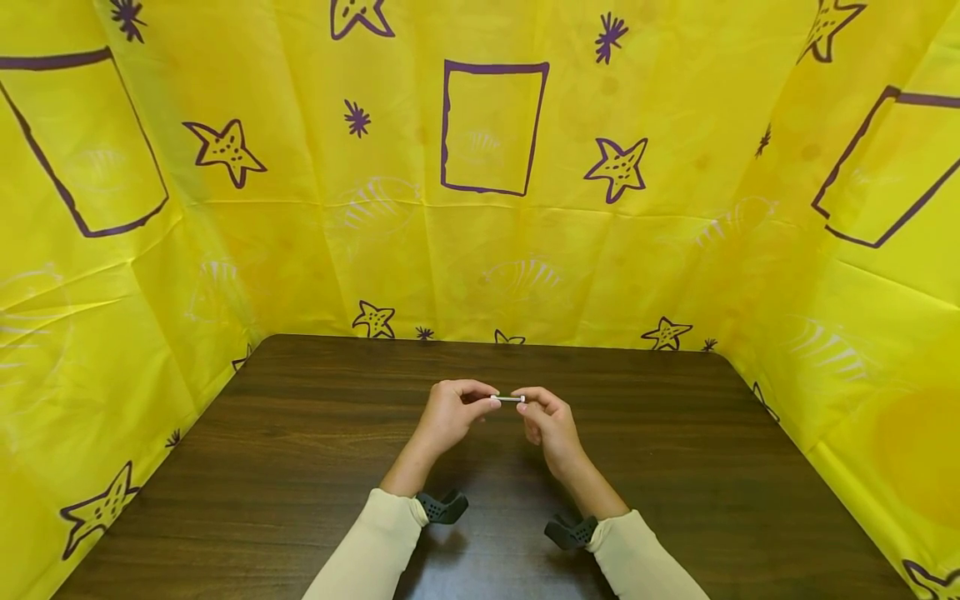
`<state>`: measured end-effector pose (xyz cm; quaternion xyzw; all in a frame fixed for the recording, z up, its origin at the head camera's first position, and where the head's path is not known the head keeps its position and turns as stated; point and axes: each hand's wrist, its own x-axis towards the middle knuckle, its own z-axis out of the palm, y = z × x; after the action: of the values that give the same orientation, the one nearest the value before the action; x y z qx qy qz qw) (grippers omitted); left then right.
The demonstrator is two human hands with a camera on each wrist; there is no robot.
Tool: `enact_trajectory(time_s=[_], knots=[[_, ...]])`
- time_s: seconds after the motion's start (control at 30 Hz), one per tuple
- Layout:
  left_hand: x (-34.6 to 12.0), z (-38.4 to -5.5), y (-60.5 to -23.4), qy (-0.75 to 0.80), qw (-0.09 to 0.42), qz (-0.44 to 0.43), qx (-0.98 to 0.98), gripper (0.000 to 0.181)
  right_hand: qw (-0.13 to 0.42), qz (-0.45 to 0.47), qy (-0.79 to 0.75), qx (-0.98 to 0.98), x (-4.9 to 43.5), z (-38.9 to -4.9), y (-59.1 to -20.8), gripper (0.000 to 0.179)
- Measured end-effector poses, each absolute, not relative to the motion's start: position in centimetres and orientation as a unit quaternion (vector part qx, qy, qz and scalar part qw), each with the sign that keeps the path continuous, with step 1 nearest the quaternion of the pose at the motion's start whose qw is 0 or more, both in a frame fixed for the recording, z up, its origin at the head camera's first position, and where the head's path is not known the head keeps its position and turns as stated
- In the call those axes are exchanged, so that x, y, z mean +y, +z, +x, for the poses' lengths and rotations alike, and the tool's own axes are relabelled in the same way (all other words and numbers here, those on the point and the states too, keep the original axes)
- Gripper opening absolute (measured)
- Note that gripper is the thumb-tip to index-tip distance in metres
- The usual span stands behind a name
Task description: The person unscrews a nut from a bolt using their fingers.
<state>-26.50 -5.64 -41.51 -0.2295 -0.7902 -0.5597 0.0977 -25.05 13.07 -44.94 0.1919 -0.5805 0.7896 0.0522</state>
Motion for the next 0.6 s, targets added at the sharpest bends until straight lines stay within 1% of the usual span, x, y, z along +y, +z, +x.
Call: enact_trajectory(time_s=[0.13, 0.27, 0.4, 0.53, 0.6], knots=[[-5.59, -26.52, -41.54, -0.563, 0.093, -0.23, -0.788, 0.008, 0.046, 0.19, 0.782, -0.592, 13.18, -25.06, -45.02, 0.028], [-5.53, -26.45, -41.56, -0.561, 0.089, -0.23, -0.79, 0.008, 0.044, 0.16, 0.771, -0.615, 13.2, -25.11, -45.1, 0.024], [-5.45, -26.39, -41.67, -0.561, 0.08, -0.229, -0.791, 0.01, 0.036, 0.122, 0.755, -0.644, 13.13, -25.23, -45.21, 0.038], [-5.34, -26.35, -41.72, -0.563, 0.075, -0.229, -0.79, 0.01, 0.025, 0.105, 0.746, -0.657, 13.05, -25.16, -45.16, 0.053], [-5.28, -26.32, -41.7, -0.564, 0.076, -0.228, -0.79, 0.009, 0.024, 0.098, 0.745, -0.66, 13.01, -25.08, -45.09, 0.055]])
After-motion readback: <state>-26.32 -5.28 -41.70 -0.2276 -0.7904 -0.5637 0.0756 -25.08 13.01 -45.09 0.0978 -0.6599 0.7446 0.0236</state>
